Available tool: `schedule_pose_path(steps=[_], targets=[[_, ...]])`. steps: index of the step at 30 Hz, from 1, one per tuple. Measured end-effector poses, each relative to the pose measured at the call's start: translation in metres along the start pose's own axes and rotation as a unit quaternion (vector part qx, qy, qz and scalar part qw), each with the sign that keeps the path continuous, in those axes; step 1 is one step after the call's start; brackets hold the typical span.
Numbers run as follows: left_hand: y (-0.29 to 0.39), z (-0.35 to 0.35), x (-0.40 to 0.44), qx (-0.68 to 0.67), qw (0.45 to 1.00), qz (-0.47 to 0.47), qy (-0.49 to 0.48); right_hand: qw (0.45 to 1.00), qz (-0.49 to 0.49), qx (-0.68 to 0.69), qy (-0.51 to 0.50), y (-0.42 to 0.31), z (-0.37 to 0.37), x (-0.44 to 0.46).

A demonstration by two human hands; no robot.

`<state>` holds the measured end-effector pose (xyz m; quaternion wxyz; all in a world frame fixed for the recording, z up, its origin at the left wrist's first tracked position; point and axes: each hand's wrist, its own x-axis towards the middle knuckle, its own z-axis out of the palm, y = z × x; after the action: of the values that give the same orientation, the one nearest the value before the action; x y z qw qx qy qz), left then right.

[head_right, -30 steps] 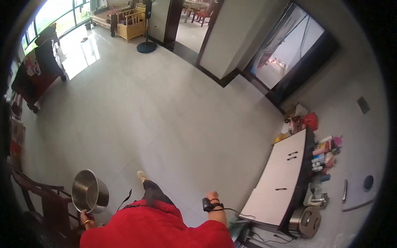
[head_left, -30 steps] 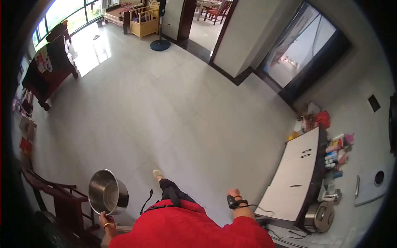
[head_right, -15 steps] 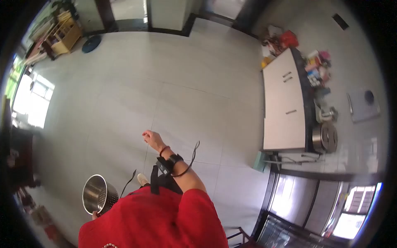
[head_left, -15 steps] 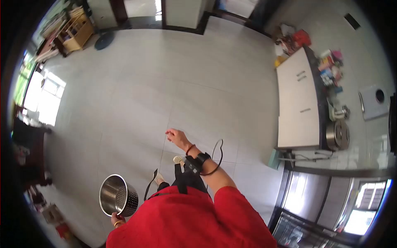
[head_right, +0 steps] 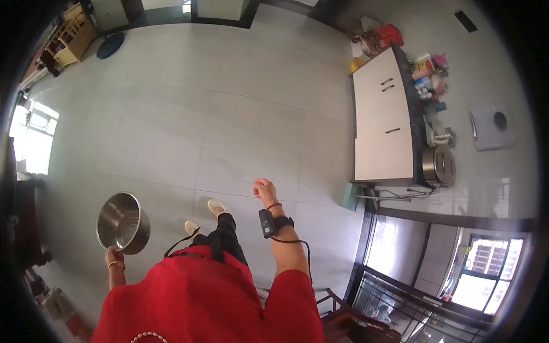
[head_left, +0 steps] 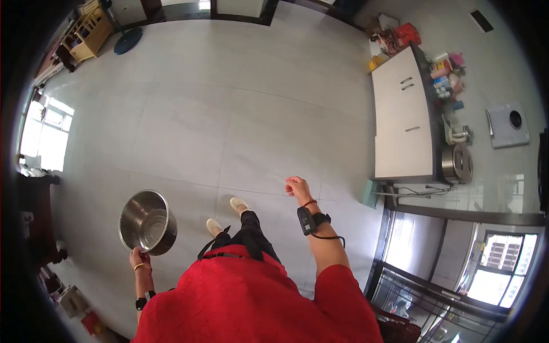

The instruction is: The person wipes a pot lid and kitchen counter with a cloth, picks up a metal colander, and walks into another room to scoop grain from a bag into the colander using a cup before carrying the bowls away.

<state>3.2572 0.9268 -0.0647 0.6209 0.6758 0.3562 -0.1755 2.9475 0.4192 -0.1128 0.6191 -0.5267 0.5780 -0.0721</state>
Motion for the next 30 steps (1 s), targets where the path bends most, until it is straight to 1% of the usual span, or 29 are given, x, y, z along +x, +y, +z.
schedule_pose_path(steps=[4,7,8,10,13,15,17,18,20,21,22,23,24,25,26,27,28,29,30], targets=[[-0.006,0.014,-0.021,-0.023,0.999,-0.012,0.025,0.991,0.083,0.099,-0.039,-0.001,0.008,0.012],[-0.006,0.018,-0.035,-0.061,0.998,-0.016,0.020,0.979,0.115,0.159,-0.064,-0.015,0.029,0.024],[-0.003,0.018,-0.038,-0.059,0.997,-0.024,0.040,0.978,0.122,0.153,-0.077,-0.019,0.038,0.029],[-0.004,0.015,-0.042,-0.076,0.995,-0.033,0.063,0.976,0.131,0.137,-0.107,-0.033,0.062,0.048],[-0.008,0.022,-0.057,-0.090,0.990,-0.020,0.104,0.971,0.144,0.110,-0.153,-0.046,0.106,0.084],[-0.022,0.018,-0.053,-0.106,0.984,-0.032,0.140,0.955,0.138,0.008,-0.264,-0.056,0.137,0.103],[-0.038,0.020,-0.049,-0.131,0.978,-0.025,0.163,0.917,0.125,-0.104,-0.365,-0.070,0.161,0.118],[-0.055,0.017,-0.045,-0.143,0.972,-0.035,0.182,0.892,0.141,-0.174,-0.392,-0.073,0.169,0.126],[-0.068,0.021,-0.040,-0.165,0.962,-0.053,0.212,0.831,0.166,-0.310,-0.431,-0.067,0.180,0.137],[-0.079,0.020,-0.036,-0.194,0.953,-0.053,0.225,0.775,0.156,-0.359,-0.497,-0.064,0.168,0.145],[-0.089,0.018,-0.032,-0.203,0.948,-0.062,0.235,0.645,-0.003,-0.509,-0.570,-0.045,0.137,0.163],[-0.098,0.020,-0.031,-0.217,0.942,-0.070,0.247,0.490,-0.185,-0.614,-0.591,-0.028,0.106,0.179],[-0.082,0.027,-0.055,-0.223,0.934,-0.072,0.268,0.430,-0.161,-0.735,-0.499,-0.105,0.062,0.134],[-0.083,0.026,-0.059,-0.226,0.933,-0.063,0.274,0.321,-0.084,-0.833,-0.444,-0.101,0.012,0.158],[-0.082,0.028,-0.061,-0.225,0.925,-0.072,0.298,0.374,-0.063,-0.890,-0.252,-0.115,-0.044,0.175],[-0.074,0.029,-0.062,-0.224,0.917,-0.078,0.321,0.420,-0.046,-0.905,-0.049,-0.149,-0.074,0.198],[-0.069,0.034,-0.065,-0.221,0.909,-0.087,0.342,0.389,0.008,-0.921,0.005,-0.204,-0.077,0.228],[-0.070,0.036,-0.067,-0.230,0.904,-0.092,0.349,0.355,0.071,-0.930,0.064,-0.269,-0.068,0.231],[-0.071,0.038,-0.066,-0.219,0.906,-0.093,0.351,0.287,0.024,-0.956,0.048,-0.336,-0.045,0.228]])
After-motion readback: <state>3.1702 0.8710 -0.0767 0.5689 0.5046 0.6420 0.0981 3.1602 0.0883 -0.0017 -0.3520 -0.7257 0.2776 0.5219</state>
